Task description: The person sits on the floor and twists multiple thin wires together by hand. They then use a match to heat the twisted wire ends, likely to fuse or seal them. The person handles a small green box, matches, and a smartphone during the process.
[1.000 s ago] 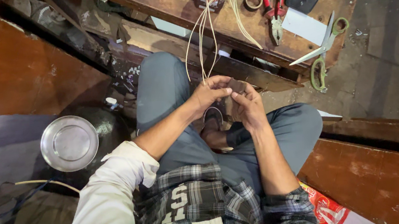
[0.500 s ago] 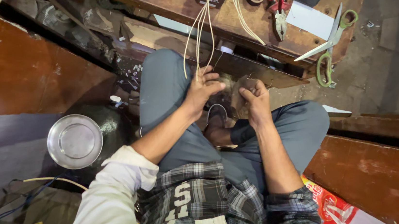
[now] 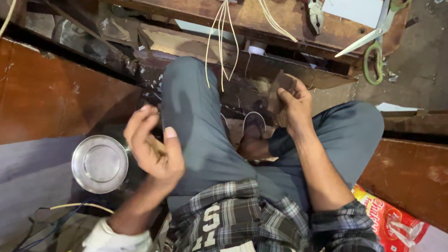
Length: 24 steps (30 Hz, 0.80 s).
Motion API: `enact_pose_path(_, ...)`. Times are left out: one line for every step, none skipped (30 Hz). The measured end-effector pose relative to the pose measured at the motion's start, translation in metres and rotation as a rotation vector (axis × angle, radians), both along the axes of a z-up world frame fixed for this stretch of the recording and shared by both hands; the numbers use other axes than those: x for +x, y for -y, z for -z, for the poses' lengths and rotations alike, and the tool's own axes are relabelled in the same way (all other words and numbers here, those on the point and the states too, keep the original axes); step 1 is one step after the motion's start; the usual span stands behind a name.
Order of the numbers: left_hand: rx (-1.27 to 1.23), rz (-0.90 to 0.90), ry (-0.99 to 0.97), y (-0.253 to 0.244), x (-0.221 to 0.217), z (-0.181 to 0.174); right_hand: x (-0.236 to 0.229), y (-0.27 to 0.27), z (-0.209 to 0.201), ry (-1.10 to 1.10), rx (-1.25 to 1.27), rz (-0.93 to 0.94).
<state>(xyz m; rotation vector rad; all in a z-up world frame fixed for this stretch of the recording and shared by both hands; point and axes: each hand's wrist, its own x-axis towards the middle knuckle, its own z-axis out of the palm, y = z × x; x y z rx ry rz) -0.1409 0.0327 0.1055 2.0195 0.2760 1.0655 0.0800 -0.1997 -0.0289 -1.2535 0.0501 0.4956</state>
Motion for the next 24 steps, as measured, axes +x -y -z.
enact_pose_path(0.161,0.078,-0.021,-0.011,0.007,-0.018,0.001,-0.001,0.000,-0.004,0.032,0.001)
enact_pose_path(0.321,0.155,-0.041,-0.020,0.017,-0.032,-0.001,-0.001,0.000,-0.008,0.064,0.002)
enact_pose_path(0.307,0.333,-0.113,-0.023,0.033,-0.040,-0.001,-0.003,0.000,0.009,0.056,-0.004)
enact_pose_path(0.290,0.510,-0.185,-0.024,0.050,-0.045,-0.003,-0.005,-0.001,0.025,0.049,-0.010)
enact_pose_path(0.285,0.572,-0.290,-0.021,0.069,-0.047,-0.002,-0.007,-0.003,0.044,0.044,-0.015)
enact_pose_path(0.279,0.632,-0.395,-0.020,0.085,-0.048,-0.003,-0.008,-0.004,0.048,0.032,-0.018)
enact_pose_path(0.313,0.663,-0.459,-0.022,0.096,-0.047,-0.004,-0.007,-0.005,0.050,0.018,-0.012)
enact_pose_path(0.347,0.694,-0.522,-0.023,0.107,-0.045,-0.004,-0.006,-0.006,0.052,0.004,-0.006)
enact_pose_path(0.382,0.735,-0.591,-0.025,0.114,-0.042,-0.006,-0.004,-0.006,0.056,0.000,0.005)
enact_pose_path(0.437,0.722,-0.704,-0.029,0.119,-0.039,-0.005,-0.002,-0.006,0.061,-0.003,0.017)
enact_pose_path(0.492,0.716,-0.821,-0.033,0.119,-0.035,-0.007,0.002,-0.004,0.056,-0.008,0.036)
enact_pose_path(0.549,0.706,-0.938,-0.037,0.120,-0.030,-0.007,0.004,-0.002,0.052,0.014,0.041)
enact_pose_path(0.571,0.660,-0.956,-0.041,0.119,-0.025,-0.007,0.008,0.000,0.043,0.032,0.047)
enact_pose_path(0.594,0.614,-0.974,-0.045,0.118,-0.019,-0.008,0.011,0.002,0.034,0.049,0.053)
enact_pose_path(0.620,0.556,-0.989,-0.048,0.118,-0.013,-0.005,0.010,0.003,0.040,0.049,0.056)
enact_pose_path(0.595,0.507,-0.974,-0.048,0.119,-0.007,-0.004,0.010,0.004,0.046,0.049,0.059)
enact_pose_path(0.571,0.453,-0.957,-0.048,0.121,-0.002,-0.002,0.008,0.004,0.054,0.051,0.058)
enact_pose_path(0.547,0.400,-0.940,-0.048,0.124,0.004,0.000,0.005,0.004,0.059,0.025,0.053)
enact_pose_path(0.515,0.349,-0.936,-0.046,0.127,0.010,-0.001,0.003,0.005,0.066,-0.005,0.043)
enact_pose_path(0.484,0.298,-0.930,-0.044,0.133,0.016,-0.002,0.001,0.005,0.074,-0.034,0.033)
enact_pose_path(0.447,0.244,-0.921,-0.042,0.140,0.022,-0.002,0.000,0.004,0.083,-0.031,0.029)
enact_pose_path(0.395,0.264,-0.987,-0.043,0.147,0.027,-0.002,0.000,0.003,0.093,-0.028,0.026)
enact_pose_path(0.340,0.282,-1.053,-0.044,0.154,0.031,-0.003,0.000,0.003,0.102,-0.026,0.020)
enact_pose_path(0.284,0.300,-1.118,-0.044,0.159,0.036,-0.003,0.001,0.002,0.109,-0.028,0.017)
